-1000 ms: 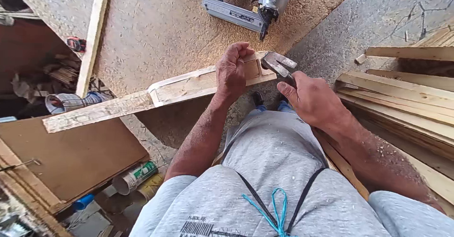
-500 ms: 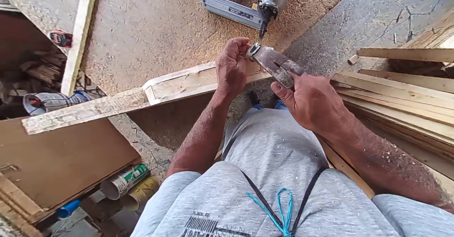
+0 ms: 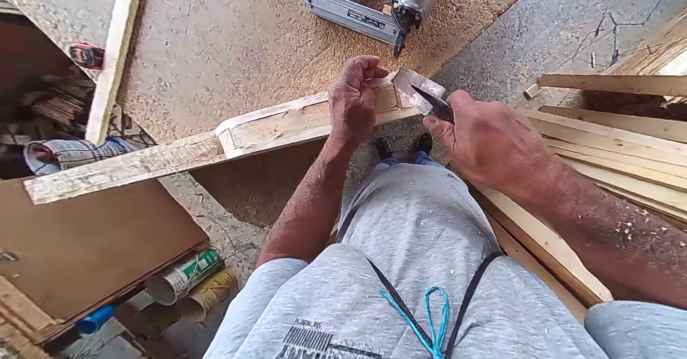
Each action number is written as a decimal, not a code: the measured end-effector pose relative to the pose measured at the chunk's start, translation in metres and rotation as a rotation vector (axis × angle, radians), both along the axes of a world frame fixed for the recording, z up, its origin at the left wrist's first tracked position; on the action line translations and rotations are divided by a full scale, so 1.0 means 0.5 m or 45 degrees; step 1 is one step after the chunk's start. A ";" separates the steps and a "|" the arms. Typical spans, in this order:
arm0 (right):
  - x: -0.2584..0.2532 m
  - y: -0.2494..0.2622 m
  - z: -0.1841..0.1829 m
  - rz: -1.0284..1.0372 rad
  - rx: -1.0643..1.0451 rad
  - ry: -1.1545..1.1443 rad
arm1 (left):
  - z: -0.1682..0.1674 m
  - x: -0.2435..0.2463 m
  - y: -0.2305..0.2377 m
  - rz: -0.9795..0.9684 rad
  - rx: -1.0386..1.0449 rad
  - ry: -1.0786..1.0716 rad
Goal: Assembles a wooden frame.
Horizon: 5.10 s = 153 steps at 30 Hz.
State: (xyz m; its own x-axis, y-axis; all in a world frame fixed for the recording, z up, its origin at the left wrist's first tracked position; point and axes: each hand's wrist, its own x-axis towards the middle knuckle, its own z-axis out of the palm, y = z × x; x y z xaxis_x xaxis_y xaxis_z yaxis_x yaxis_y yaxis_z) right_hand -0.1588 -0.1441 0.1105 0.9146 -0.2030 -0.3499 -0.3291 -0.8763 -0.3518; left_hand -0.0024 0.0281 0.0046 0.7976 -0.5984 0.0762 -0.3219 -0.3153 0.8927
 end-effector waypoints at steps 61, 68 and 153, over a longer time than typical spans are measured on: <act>-0.064 -0.055 -0.248 -0.656 1.074 -0.189 | 0.049 0.038 -0.075 -0.198 0.973 0.194; -0.050 -0.057 -0.248 -0.764 1.246 -0.157 | 0.045 0.039 -0.077 -0.198 0.978 0.213; -0.071 -0.063 -0.310 -0.751 1.657 -0.320 | 0.008 0.073 -0.042 -0.381 0.669 -0.156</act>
